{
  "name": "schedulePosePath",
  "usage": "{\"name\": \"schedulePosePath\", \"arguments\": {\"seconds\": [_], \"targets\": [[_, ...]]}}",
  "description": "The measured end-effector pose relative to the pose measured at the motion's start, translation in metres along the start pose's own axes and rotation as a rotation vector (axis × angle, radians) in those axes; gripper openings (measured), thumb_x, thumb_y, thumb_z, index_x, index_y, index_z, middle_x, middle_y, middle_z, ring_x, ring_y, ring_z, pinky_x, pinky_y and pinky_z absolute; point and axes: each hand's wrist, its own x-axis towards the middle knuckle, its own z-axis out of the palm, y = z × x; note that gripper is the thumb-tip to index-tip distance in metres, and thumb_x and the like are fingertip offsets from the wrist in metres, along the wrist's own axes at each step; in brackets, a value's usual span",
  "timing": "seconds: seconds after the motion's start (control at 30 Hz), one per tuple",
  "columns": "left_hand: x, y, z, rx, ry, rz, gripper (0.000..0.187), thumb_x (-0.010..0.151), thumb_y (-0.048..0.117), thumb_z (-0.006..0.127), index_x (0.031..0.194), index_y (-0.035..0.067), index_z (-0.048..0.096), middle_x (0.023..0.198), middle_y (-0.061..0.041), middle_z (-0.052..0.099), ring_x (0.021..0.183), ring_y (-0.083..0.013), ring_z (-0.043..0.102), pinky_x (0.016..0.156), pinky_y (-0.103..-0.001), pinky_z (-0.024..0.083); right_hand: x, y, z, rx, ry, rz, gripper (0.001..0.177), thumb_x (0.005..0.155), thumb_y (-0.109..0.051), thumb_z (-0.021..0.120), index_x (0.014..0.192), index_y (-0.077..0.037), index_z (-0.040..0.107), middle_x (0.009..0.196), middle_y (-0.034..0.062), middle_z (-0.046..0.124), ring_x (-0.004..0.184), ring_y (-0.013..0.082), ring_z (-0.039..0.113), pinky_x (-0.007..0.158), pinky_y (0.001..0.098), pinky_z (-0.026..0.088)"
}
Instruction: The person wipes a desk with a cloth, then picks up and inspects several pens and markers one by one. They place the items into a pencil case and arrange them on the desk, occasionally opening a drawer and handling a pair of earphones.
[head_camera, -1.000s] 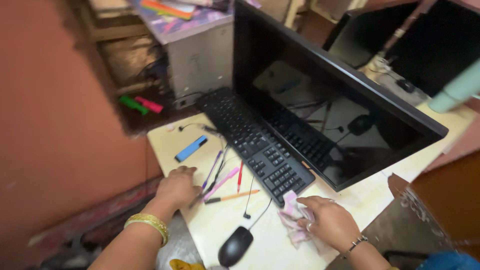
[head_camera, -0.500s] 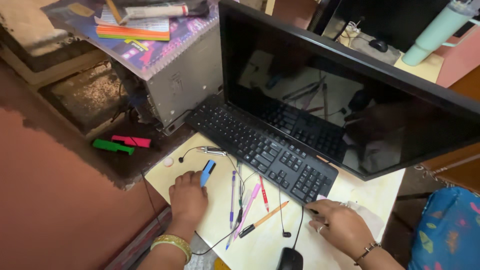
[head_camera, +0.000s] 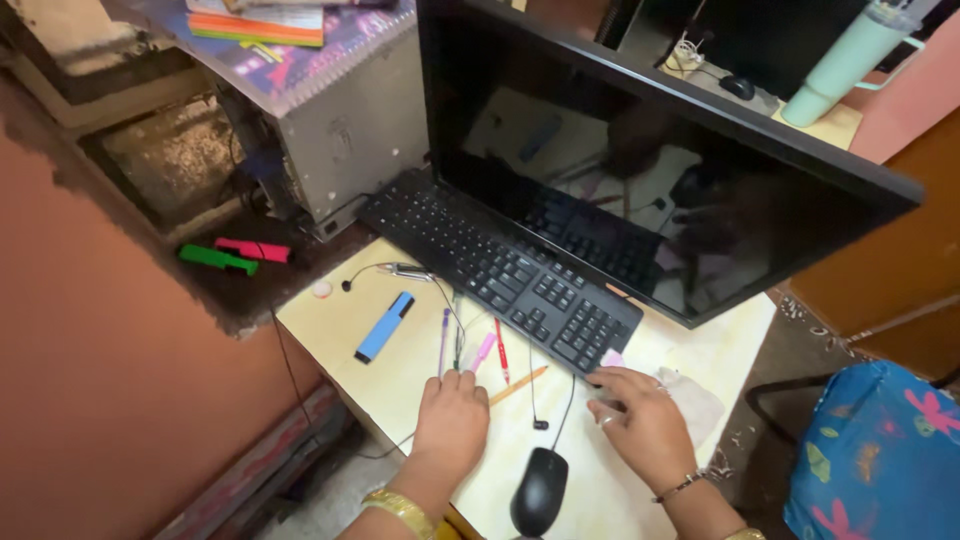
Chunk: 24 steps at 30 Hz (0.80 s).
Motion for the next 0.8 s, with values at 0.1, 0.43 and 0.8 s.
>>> {"name": "schedulePosePath", "arguments": {"seconds": [0.1,0.43,0.8], "targets": [[0.001,0.013,0.008,0.056,0.044,-0.055,0.021,0.083,0.011,0.058,0.097,0.004,0.071,0.104,-0.012,0.064,0.104,-0.029,0.057,0.089,-0.043,0.042,-0.012,0.004,0.005,0.043,0.025,-0.093,0.031,0.078,-0.016,0.076,0.109,-0.013,0.075,0.118,0.0047,0.074,0.102,0.0265,0.07,0.093,0.0362,0.053],[-0.042,0.02,-0.034,-0.707,0.182,-0.416,0.029,0.08,0.025,0.079,0.102,0.007,0.072,0.087,-0.01,0.075,0.081,-0.0303,0.069,0.071,-0.043,0.054,-0.037,-0.006,0.036,0.62,-0.27,0.131,0.034,0.09,-0.022,0.071,0.119,-0.005,0.074,0.105,0.0066,0.08,0.097,0.0142,0.073,0.084,0.0244,0.056],[-0.008,0.096,-0.028,-1.843,-0.188,-0.518,0.027,0.099,0.027,0.064,0.091,0.001,0.069,0.069,-0.004,0.066,0.055,-0.0111,0.058,0.051,-0.024,0.046,-0.017,-0.023,0.035,1.465,-0.259,0.666,0.036,0.099,-0.033,0.051,0.12,-0.007,0.064,0.103,0.0084,0.074,0.063,0.0165,0.055,0.054,0.0357,0.047]]}}
